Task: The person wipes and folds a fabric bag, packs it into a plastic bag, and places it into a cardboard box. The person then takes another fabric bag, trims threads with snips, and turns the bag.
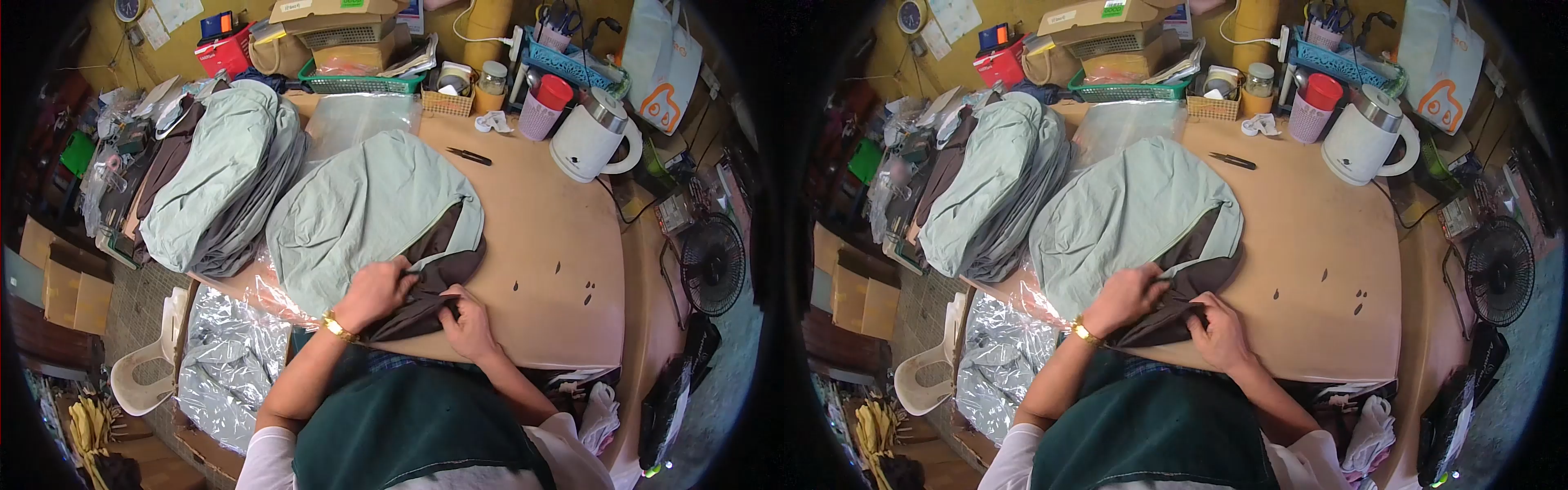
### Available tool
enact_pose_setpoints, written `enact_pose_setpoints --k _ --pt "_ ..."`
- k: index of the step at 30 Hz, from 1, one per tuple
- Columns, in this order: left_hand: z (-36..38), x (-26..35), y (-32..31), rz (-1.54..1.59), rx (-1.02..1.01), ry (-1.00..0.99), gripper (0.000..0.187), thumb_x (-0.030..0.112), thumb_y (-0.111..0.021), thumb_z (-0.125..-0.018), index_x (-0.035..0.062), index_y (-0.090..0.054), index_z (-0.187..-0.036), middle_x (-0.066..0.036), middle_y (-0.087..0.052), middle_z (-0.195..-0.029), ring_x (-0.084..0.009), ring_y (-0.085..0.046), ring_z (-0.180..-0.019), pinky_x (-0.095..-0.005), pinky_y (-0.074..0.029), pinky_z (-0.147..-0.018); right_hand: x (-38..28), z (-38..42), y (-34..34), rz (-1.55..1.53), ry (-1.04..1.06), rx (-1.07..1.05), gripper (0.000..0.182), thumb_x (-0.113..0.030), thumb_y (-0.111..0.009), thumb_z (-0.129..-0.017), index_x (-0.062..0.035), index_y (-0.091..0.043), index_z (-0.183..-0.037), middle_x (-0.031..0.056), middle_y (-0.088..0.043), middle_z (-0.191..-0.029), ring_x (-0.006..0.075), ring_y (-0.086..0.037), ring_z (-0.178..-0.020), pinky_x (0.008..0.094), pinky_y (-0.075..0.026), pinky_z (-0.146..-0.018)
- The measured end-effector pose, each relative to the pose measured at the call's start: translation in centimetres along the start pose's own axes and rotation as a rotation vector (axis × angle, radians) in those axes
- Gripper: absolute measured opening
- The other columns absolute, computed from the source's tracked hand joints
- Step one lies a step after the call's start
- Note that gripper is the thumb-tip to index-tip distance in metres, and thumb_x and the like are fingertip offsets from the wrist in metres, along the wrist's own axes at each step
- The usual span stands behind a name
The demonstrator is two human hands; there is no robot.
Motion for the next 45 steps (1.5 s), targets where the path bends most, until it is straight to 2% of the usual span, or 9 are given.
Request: enact_pose_setpoints --k 4,7,13,15,18,25,28,33,45 --pt "0.4 -1.1 4.8 1.144 0.209 -0.08 0.022 0.02 -0.056 -0.099 -0.0012 -0.061 -0.105 0.001 -0.067 -0.092 -0.0094 -0.063 -0.085 -0.0273 -0.051 -0.074 4.3 1.1 0.8 -0.15 -0.242 0.224 0.012 -0.005 -0.056 -0.092 0.0016 -0.06 -0.102 0.0111 -0.064 -0.089 0.0176 -0.059 -0.078 0.0335 -0.047 -0.071" --pt "2.6 0.3 7.1 1.675 -0.411 -0.311 0.025 0.005 -0.048 -0.097 -0.0033 -0.059 -0.119 -0.011 -0.064 -0.123 -0.0175 -0.058 -0.117 -0.0287 -0.043 -0.101 3.2 -0.7 0.7 -0.817 -0.45 0.433 0.012 -0.005 -0.055 -0.095 -0.0004 -0.06 -0.104 0.0036 -0.064 -0.09 0.0128 -0.058 -0.078 0.0286 -0.046 -0.07" --pt "3.3 4.6 3.7 0.134 0.135 -0.223 0.054 -0.005 -0.058 -0.07 0.0075 -0.061 -0.122 -0.023 -0.056 -0.123 -0.0447 -0.054 -0.112 -0.0441 -0.05 -0.089 -2.7 -3.9 3.1 -0.056 0.021 0.135 0.041 -0.014 -0.066 -0.09 0.0011 -0.052 -0.124 0.0094 -0.062 -0.115 0.0187 -0.059 -0.103 0.0356 -0.046 -0.092" --pt "3.3 1.9 4.6 -0.043 0.164 -0.18 0.04 -0.001 -0.062 -0.071 0.007 -0.065 -0.111 -0.014 -0.06 -0.104 -0.0356 -0.063 -0.089 -0.0441 -0.053 -0.073 -6.0 -4.2 5.1 0.571 -0.424 -0.872 0.051 -0.021 -0.067 -0.091 0.0028 -0.045 -0.13 0.0174 -0.058 -0.123 0.0265 -0.056 -0.113 0.0399 -0.044 -0.097" --pt "3.2 3.7 3.1 -0.028 0.131 -0.313 0.038 0.002 -0.064 -0.071 0.0078 -0.065 -0.108 -0.012 -0.062 -0.1 -0.034 -0.064 -0.088 -0.0424 -0.052 -0.072 -9.9 -4.8 4.6 -0.561 -0.186 -0.154 0.064 -0.028 -0.065 -0.092 0.0032 -0.036 -0.139 0.0261 -0.045 -0.136 0.0379 -0.045 -0.128 0.044 -0.038 -0.105" --pt "7.0 2.0 15.1 0.03 0.85 -0.075 0.013 0.005 -0.071 -0.078 0.0085 -0.073 -0.09 -0.011 -0.06 -0.092 -0.0254 -0.062 -0.081 -0.0354 -0.051 -0.067 -4.5 -5.0 2.2 0.177 0.031 -0.159 0.092 -0.033 -0.074 -0.083 -0.0065 -0.018 -0.151 0.0282 -0.018 -0.153 0.0436 -0.025 -0.141 0.0478 -0.029 -0.114" --pt "6.1 5.6 11.4 0.109 0.568 -0.387 0.031 0.008 -0.075 -0.077 0.0029 -0.067 -0.106 -0.011 -0.059 -0.086 -0.0228 -0.06 -0.079 -0.0332 -0.049 -0.067 -10.4 -4.2 1.5 0.189 0.175 0.051 0.106 -0.033 -0.083 -0.073 -0.0098 -0.017 -0.152 0.0281 -0.013 -0.154 0.0437 -0.025 -0.141 0.0472 -0.031 -0.112" --pt "7.1 4.3 8.7 0.997 0.094 0.158 0.03 0.014 -0.068 -0.085 0.0006 -0.058 -0.111 -0.007 -0.066 -0.095 -0.0127 -0.06 -0.06 -0.0305 -0.05 -0.059 -4.8 -2.3 0.7 -0.251 -0.037 0.044 0.037 0.0 -0.074 -0.076 0.0005 -0.062 -0.11 0.0095 -0.063 -0.116 0.0179 -0.061 -0.108 0.0299 -0.047 -0.093" --pt "2.8 0.2 1.3 -0.276 0.283 -0.015 0.055 0.023 -0.081 -0.068 0.0044 -0.047 -0.107 -0.017 -0.054 -0.095 -0.038 -0.062 -0.085 -0.0456 -0.052 -0.071 -1.5 0.1 -0.4 -0.161 -0.08 0.124 0.034 -0.002 -0.075 -0.075 0.0026 -0.062 -0.106 0.0113 -0.062 -0.113 0.0239 -0.062 -0.104 0.0315 -0.046 -0.09"
Point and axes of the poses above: each hand's wrist, its own z-axis away from the middle knuckle, its own y-axis out of the back of the hand, x = y × z, the point moved 5 cm from there along -z, towards the middle knuckle
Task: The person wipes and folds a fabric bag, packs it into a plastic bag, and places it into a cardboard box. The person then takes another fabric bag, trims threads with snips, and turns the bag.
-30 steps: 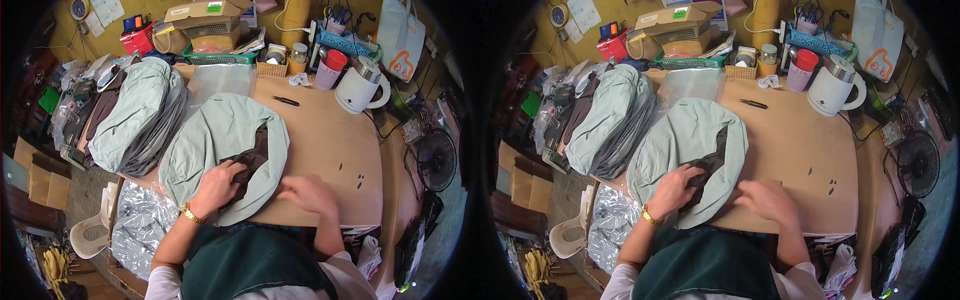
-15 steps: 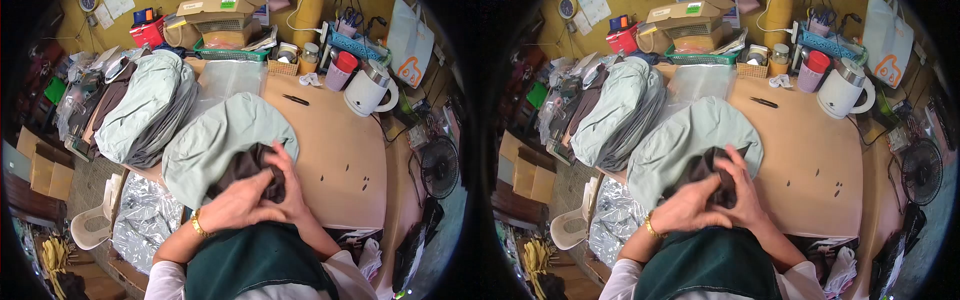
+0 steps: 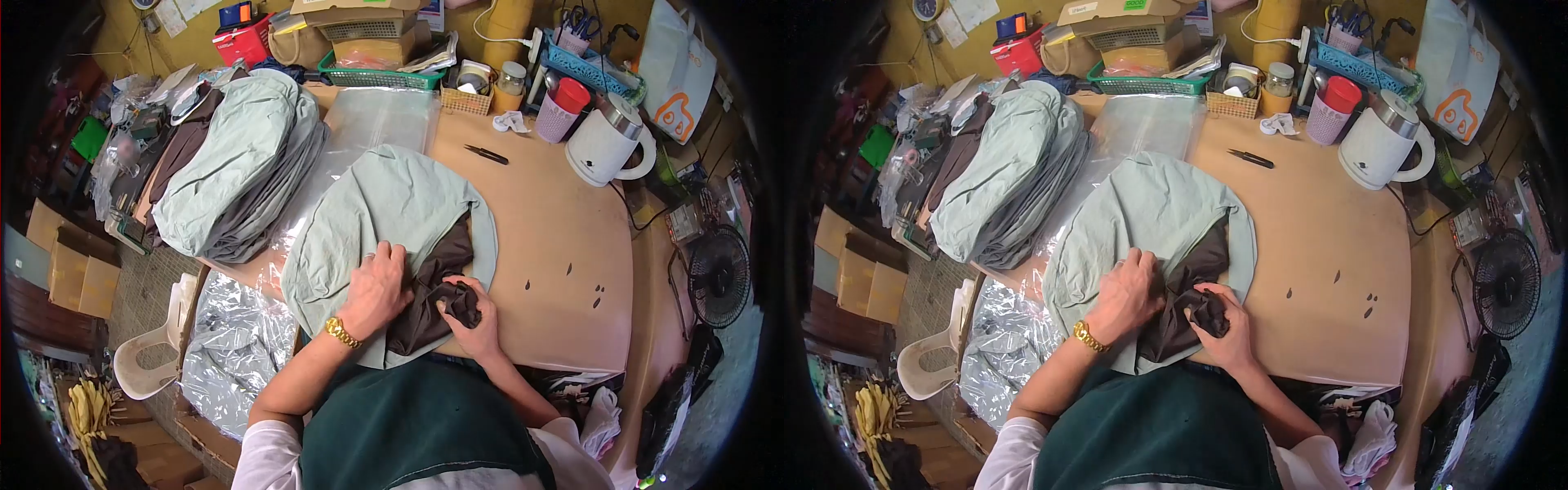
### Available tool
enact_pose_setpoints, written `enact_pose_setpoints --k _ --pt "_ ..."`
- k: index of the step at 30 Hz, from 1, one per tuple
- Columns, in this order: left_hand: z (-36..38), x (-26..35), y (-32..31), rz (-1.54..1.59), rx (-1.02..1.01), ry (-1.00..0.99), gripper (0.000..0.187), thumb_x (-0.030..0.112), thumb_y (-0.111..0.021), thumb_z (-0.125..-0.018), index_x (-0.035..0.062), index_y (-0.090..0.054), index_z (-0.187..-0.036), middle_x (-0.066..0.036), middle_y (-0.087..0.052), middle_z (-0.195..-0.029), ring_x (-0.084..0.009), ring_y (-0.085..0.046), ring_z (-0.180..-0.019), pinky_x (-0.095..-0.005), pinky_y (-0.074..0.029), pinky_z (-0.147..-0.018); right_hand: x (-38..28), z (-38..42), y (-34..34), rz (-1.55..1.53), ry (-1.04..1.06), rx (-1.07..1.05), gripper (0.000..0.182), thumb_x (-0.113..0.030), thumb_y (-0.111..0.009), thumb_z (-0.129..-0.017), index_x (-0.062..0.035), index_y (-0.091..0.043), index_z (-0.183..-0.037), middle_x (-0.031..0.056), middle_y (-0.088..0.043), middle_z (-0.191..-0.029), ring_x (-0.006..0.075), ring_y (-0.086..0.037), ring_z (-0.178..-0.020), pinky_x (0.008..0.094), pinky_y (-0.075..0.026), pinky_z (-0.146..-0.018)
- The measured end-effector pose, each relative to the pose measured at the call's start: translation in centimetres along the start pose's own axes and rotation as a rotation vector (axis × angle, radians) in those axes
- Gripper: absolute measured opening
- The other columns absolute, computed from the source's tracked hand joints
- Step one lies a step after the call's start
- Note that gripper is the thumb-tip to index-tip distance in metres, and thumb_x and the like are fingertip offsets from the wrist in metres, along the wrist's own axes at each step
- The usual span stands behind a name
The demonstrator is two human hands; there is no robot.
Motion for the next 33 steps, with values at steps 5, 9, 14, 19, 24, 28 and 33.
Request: enact_pose_setpoints --k 5,9,14,19,24,28,33 --pt "-0.6 0.5 -0.7 -0.128 -0.076 -0.043 0.035 0.008 -0.067 -0.076 0.0033 -0.048 -0.106 -0.016 -0.057 -0.089 -0.0371 -0.065 -0.077 -0.0456 -0.053 -0.065 -2.1 0.5 -0.4 0.055 0.069 -0.039 0.035 -0.002 -0.076 -0.071 0.0041 -0.061 -0.101 0.0145 -0.059 -0.12 0.0283 -0.061 -0.107 0.034 -0.047 -0.092" --pt "-2.0 -0.7 2.0 -0.127 0.031 -0.106 0.014 0.003 -0.056 -0.082 0.0046 -0.056 -0.096 -0.014 -0.06 -0.085 -0.0342 -0.064 -0.075 -0.0438 -0.052 -0.061 -6.1 1.0 -0.7 0.171 0.596 -0.226 0.042 -0.008 -0.079 -0.059 0.0037 -0.057 -0.093 0.0213 -0.055 -0.127 0.0426 -0.056 -0.113 0.0421 -0.046 -0.098" --pt "-0.9 5.0 10.8 0.007 0.363 -0.465 0.019 0.011 -0.06 -0.075 0.007 -0.06 -0.094 -0.01 -0.057 -0.09 -0.0278 -0.058 -0.086 -0.039 -0.047 -0.075 -5.7 -2.3 -2.9 0.273 0.821 -0.329 0.049 -0.033 -0.074 -0.076 0.0003 -0.059 -0.108 0.0215 -0.053 -0.131 0.0399 -0.052 -0.121 0.0472 -0.044 -0.101" --pt "1.3 8.6 13.5 -0.11 0.467 -0.684 0.025 0.012 -0.059 -0.071 0.0098 -0.06 -0.096 -0.005 -0.051 -0.089 -0.0228 -0.054 -0.085 -0.035 -0.043 -0.077 -2.4 -12.4 -4.2 0.422 0.605 -0.108 0.052 -0.035 -0.071 -0.078 0.0001 -0.056 -0.113 0.0216 -0.052 -0.133 0.0392 -0.051 -0.123 0.0456 -0.042 -0.103" --pt "1.2 7.1 15.1 -0.229 0.539 -0.497 0.026 0.01 -0.061 -0.072 0.0111 -0.06 -0.098 -0.005 -0.05 -0.084 -0.0231 -0.053 -0.079 -0.0367 -0.039 -0.072 -2.6 -16.8 -4.8 0.472 0.455 -0.014 0.054 -0.037 -0.068 -0.08 -0.0001 -0.054 -0.117 0.0217 -0.051 -0.134 0.0385 -0.05 -0.124 0.0441 -0.041 -0.104" --pt "0.3 5.2 16.9 -0.049 0.78 -0.353 0.032 0.001 -0.064 -0.07 0.0079 -0.06 -0.101 -0.008 -0.051 -0.078 -0.0258 -0.051 -0.072 -0.0384 -0.038 -0.067 -2.9 -16.6 -5.2 0.477 0.449 -0.026 0.056 -0.038 -0.066 -0.082 -0.0002 -0.052 -0.121 0.0217 -0.05 -0.136 0.038 -0.049 -0.125 0.0428 -0.04 -0.105" --pt "2.0 9.6 12.7 -0.103 0.459 -0.731 0.028 0.009 -0.063 -0.064 0.0094 -0.061 -0.093 -0.006 -0.052 -0.08 -0.0236 -0.053 -0.073 -0.0362 -0.041 -0.068 -3.7 -18.1 -4.4 0.45 0.418 0.016 0.059 -0.039 -0.063 -0.084 -0.0004 -0.049 -0.126 0.0218 -0.049 -0.137 0.0373 -0.048 -0.126 0.0413 -0.038 -0.107"
Point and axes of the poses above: each hand's wrist, its own z-axis away from the middle knuckle, its own y-axis out of the back of the hand, x = y × z, the point moved 5 cm from there along -z, towards the middle knuckle
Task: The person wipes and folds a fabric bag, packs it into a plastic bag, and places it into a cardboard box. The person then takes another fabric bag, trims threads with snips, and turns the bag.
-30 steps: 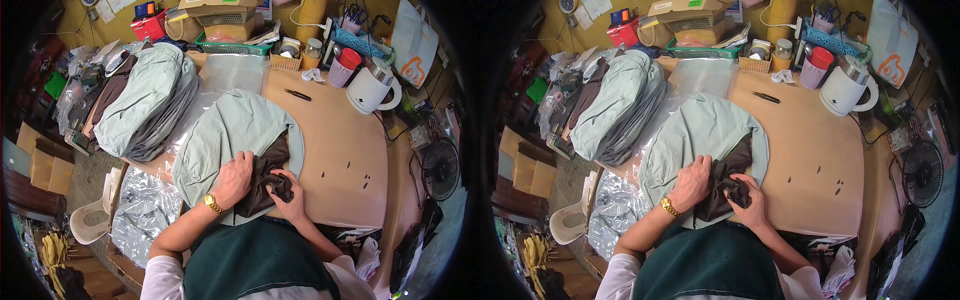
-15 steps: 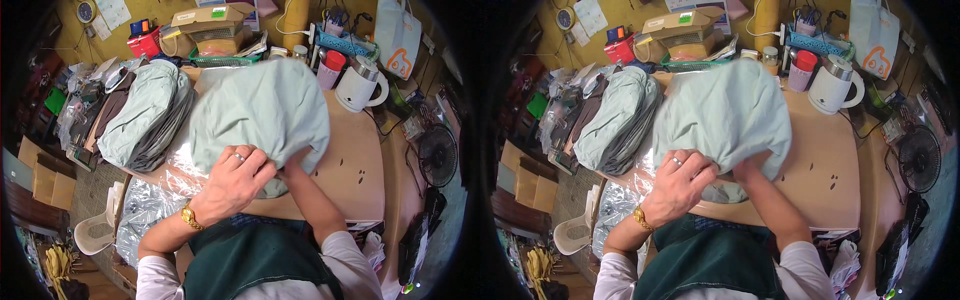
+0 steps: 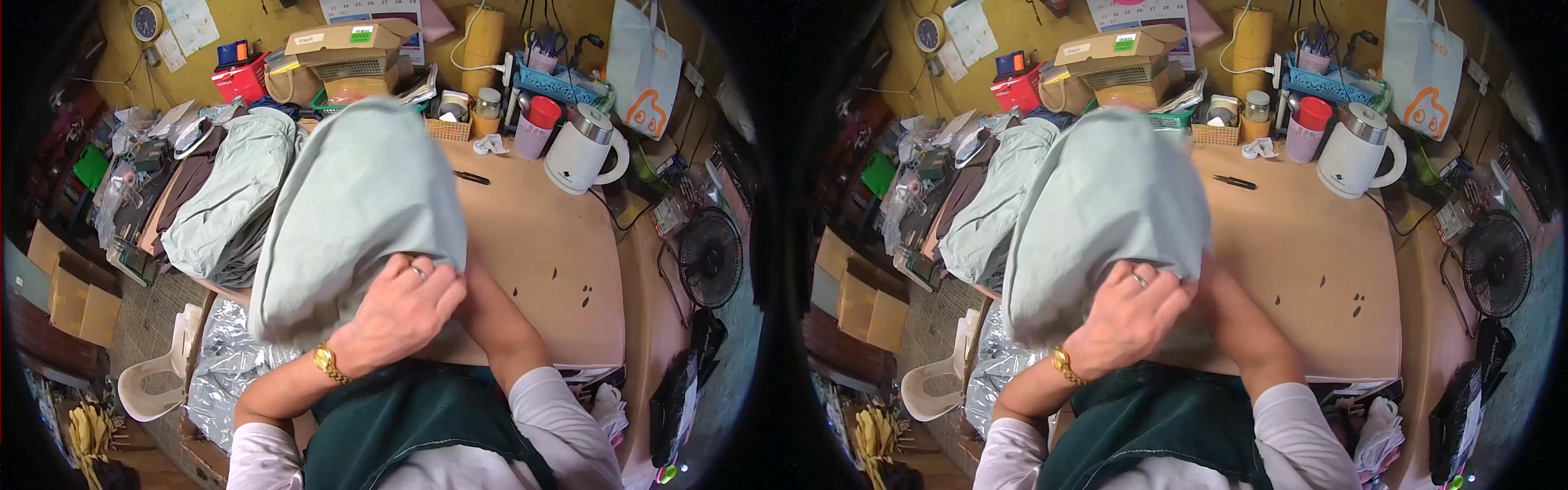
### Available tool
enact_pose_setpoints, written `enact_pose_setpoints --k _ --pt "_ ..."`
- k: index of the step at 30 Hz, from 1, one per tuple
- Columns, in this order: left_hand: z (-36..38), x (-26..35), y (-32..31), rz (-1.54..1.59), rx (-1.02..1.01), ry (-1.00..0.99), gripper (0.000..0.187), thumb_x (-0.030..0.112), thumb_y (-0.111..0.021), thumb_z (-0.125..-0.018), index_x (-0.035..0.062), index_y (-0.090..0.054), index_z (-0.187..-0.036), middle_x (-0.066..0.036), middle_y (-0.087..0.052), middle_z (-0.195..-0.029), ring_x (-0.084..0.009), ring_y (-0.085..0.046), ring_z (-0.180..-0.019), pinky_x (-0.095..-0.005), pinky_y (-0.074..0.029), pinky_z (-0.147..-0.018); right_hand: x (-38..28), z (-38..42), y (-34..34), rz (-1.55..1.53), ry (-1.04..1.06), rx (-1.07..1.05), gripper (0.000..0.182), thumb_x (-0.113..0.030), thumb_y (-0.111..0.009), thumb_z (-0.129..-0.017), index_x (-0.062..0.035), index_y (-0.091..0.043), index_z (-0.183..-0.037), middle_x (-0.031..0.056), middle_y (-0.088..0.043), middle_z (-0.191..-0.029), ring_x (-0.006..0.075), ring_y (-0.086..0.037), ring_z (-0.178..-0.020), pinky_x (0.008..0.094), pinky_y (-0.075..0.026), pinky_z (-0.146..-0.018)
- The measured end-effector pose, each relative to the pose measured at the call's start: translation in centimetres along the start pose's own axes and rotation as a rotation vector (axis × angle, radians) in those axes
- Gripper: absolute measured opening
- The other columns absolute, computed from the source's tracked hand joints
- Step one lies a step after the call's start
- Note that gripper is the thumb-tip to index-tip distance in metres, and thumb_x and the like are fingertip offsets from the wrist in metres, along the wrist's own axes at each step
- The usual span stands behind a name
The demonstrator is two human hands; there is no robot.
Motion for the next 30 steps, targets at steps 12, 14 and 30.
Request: enact_pose_setpoints --k 12,14,30 --pt "4.8 -10.0 -1.8 -0.251 -0.05 0.625 0.024 0.018 -0.065 -0.082 0.0019 -0.063 -0.1 -0.02 -0.065 -0.088 -0.0366 -0.061 -0.073 -0.0479 -0.045 -0.071 -5.7 -6.2 11.3 -0.072 0.018 0.145 0.066 -0.043 -0.057 -0.089 -0.0008 -0.044 -0.138 0.022 -0.047 -0.141 0.0357 -0.046 -0.129 0.0376 -0.034 -0.11" --pt "3.0 -9.8 1.1 -0.332 -0.015 0.507 0.035 0.023 -0.07 -0.081 0.0014 -0.057 -0.105 -0.019 -0.061 -0.088 -0.036 -0.058 -0.081 -0.0458 -0.043 -0.075 -5.3 -6.2 12.1 0.271 -0.05 -0.125 0.067 -0.044 -0.056 -0.09 -0.0009 -0.043 -0.14 0.0221 -0.047 -0.142 0.0355 -0.046 -0.129 0.0369 -0.034 -0.111" --pt "-0.1 -7.2 10.9 0.809 -0.506 -0.034 0.019 0.017 -0.076 -0.078 0.0116 -0.059 -0.072 -0.003 -0.058 -0.075 -0.0262 -0.059 -0.075 -0.0442 -0.038 -0.085 -15.9 5.4 20.3 0.009 0.257 -0.746 0.024 -0.028 -0.071 -0.083 -0.006 -0.065 -0.092 0.0114 -0.063 -0.077 0.0317 -0.063 -0.069 0.0391 -0.048 -0.061"
Point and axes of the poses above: each hand's wrist, its own z-axis away from the middle knuckle, its own y-axis out of the back of the hand, x = y × z, the point moved 5 cm from there along -z, towards the middle knuckle
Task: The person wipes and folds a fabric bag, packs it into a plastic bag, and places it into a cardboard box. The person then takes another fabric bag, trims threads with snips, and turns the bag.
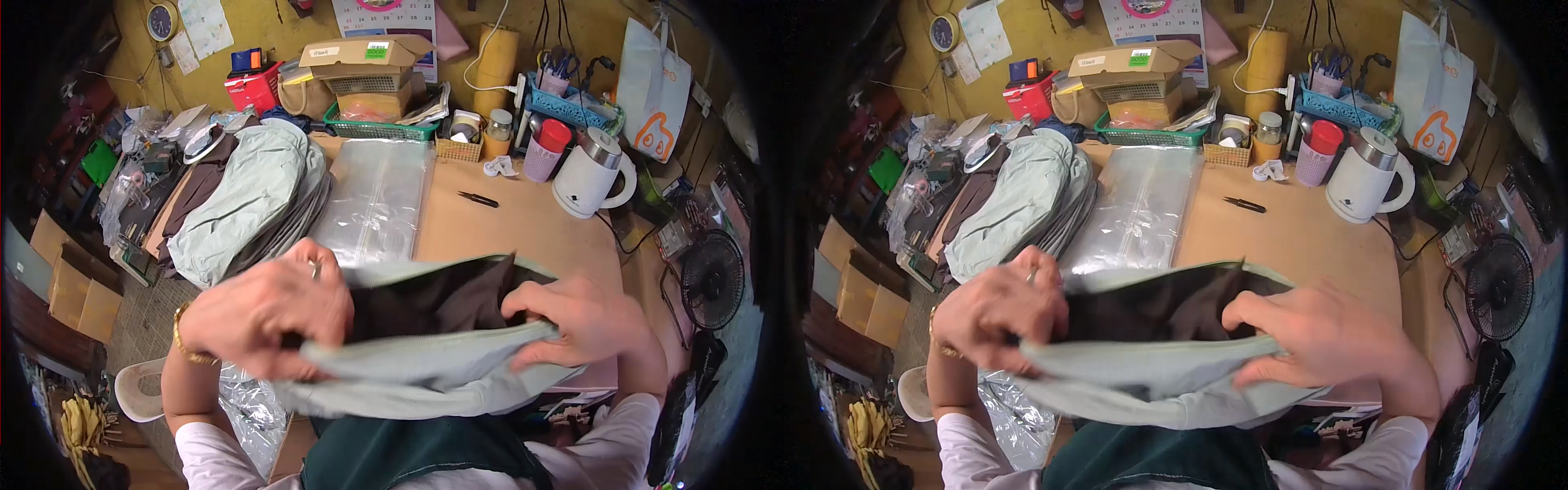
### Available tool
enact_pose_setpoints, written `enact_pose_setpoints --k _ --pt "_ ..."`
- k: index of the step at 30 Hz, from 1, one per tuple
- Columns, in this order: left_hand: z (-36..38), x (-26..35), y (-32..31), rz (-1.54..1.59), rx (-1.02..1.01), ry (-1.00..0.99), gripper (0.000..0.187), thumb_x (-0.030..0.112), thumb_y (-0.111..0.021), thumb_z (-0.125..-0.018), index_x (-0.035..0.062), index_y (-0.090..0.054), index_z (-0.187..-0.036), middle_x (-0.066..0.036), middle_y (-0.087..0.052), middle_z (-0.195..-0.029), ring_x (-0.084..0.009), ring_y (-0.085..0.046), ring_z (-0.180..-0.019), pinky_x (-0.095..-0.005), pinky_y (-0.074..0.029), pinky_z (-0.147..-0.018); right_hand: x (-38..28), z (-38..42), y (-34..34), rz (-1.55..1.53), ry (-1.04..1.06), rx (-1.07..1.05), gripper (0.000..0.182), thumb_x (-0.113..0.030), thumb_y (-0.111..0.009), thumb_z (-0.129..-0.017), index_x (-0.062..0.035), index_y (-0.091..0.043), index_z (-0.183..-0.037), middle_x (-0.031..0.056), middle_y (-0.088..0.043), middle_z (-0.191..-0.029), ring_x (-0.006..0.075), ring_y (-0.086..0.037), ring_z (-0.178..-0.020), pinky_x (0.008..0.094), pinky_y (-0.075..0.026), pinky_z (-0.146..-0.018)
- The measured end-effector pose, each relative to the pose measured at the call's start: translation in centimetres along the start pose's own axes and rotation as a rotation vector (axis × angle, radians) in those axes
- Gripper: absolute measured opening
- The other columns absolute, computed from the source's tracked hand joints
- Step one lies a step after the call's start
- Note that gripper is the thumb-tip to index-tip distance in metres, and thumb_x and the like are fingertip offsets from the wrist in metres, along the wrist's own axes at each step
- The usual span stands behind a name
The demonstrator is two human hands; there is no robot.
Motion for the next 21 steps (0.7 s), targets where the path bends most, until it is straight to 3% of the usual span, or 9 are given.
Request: enact_pose_setpoints --k 3,6,9,11,13,15,18,19,21 --pt "0.5 2.0 0.5 0.173 -0.086 -0.056 0.025 0.026 -0.079 -0.079 0.0137 -0.061 -0.07 0.002 -0.06 -0.072 -0.0207 -0.061 -0.076 -0.05 -0.026 -0.099 -3.8 2.5 0.2 0.618 0.3 0.287 0.019 -0.023 -0.071 -0.079 -0.0096 -0.067 -0.091 0.0011 -0.054 -0.068 0.0114 -0.054 -0.06 0.0339 -0.049 -0.062" --pt "1.8 0.4 0.9 -0.214 -0.188 0.283 0.025 0.031 -0.08 -0.079 0.0141 -0.062 -0.074 0.002 -0.061 -0.074 -0.0196 -0.065 -0.084 -0.0528 -0.024 -0.102 -2.2 2.8 -1.0 0.296 0.152 -0.215 0.019 -0.023 -0.067 -0.083 -0.0074 -0.068 -0.094 0.0039 -0.059 -0.072 0.0179 -0.059 -0.065 0.0411 -0.049 -0.075" --pt "1.3 0.9 -0.4 -0.121 -0.416 0.134 0.022 0.029 -0.077 -0.082 0.0135 -0.063 -0.076 0.002 -0.062 -0.076 -0.0223 -0.065 -0.086 -0.0532 -0.023 -0.103 1.0 3.2 -2.2 -0.23 0.318 -0.493 0.027 -0.03 -0.066 -0.084 -0.0046 -0.068 -0.095 0.0093 -0.065 -0.085 0.0262 -0.062 -0.074 0.0471 -0.043 -0.091" --pt "1.0 1.8 -2.0 -0.126 -0.438 0.121 0.018 0.026 -0.076 -0.081 0.0128 -0.063 -0.083 0.0 -0.063 -0.079 -0.0254 -0.063 -0.095 -0.0553 -0.021 -0.106 4.8 2.7 -1.0 -0.052 -0.27 -0.757 0.035 -0.036 -0.066 -0.085 -0.0025 -0.067 -0.096 0.013 -0.067 -0.104 0.0304 -0.064 -0.087 0.0503 -0.042 -0.092" --pt "0.4 1.7 0.3 -1.013 -0.072 0.628 0.016 0.018 -0.068 -0.081 0.0114 -0.054 -0.086 -0.008 -0.061 -0.084 -0.0251 -0.061 -0.083 -0.0591 -0.039 -0.088 3.2 -0.4 4.6 0.614 -0.113 -0.051 0.042 -0.042 -0.065 -0.085 -0.003 -0.066 -0.1 0.0136 -0.065 -0.112 0.0293 -0.063 -0.091 0.0503 -0.047 -0.083" --pt "-0.5 2.9 3.7 -1.593 0.429 0.419 0.02 0.018 -0.067 -0.077 0.0129 -0.057 -0.094 -0.009 -0.061 -0.085 -0.0276 -0.061 -0.074 -0.0402 -0.045 -0.076 1.3 -2.9 6.8 0.98 -0.257 0.068 0.042 -0.041 -0.065 -0.085 -0.0034 -0.065 -0.103 0.0134 -0.065 -0.114 0.0289 -0.063 -0.093 0.0509 -0.048 -0.081" --pt "0.2 -1.7 -1.5 -0.646 -0.322 0.359 0.019 0.018 -0.066 -0.081 0.0135 -0.06 -0.097 -0.004 -0.064 -0.086 -0.0254 -0.064 -0.081 -0.0456 -0.045 -0.082 1.0 -2.8 4.4 0.896 -0.333 -0.197 0.041 -0.039 -0.063 -0.087 -0.0027 -0.065 -0.105 0.0134 -0.067 -0.108 0.028 -0.064 -0.093 0.0467 -0.05 -0.08" --pt "0.3 -3.2 -3.6 -0.57 -0.769 0.724 0.023 0.016 -0.064 -0.083 0.0124 -0.061 -0.105 -0.005 -0.065 -0.09 -0.024 -0.064 -0.089 -0.0514 -0.044 -0.088 0.8 -2.5 3.0 0.673 -0.242 -0.308 0.042 -0.041 -0.062 -0.09 -0.0018 -0.065 -0.104 0.0138 -0.068 -0.103 0.027 -0.065 -0.092 0.0419 -0.052 -0.077" --pt "0.0 -3.6 -0.3 -1.239 -0.419 0.775 0.023 0.013 -0.06 -0.085 0.012 -0.062 -0.108 -0.007 -0.065 -0.089 -0.025 -0.065 -0.084 -0.0489 -0.047 -0.089 1.7 -2.8 3.1 0.457 -0.146 -0.415 0.044 -0.043 -0.06 -0.092 -0.0008 -0.065 -0.104 0.0141 -0.069 -0.099 0.0261 -0.066 -0.091 0.0372 -0.053 -0.075"
Point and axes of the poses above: each hand's wrist, its own z-axis away from the middle knuckle, its own y-axis out of the back of the hand, x = y × z, the point moved 5 cm from there along -z, towards the middle knuckle
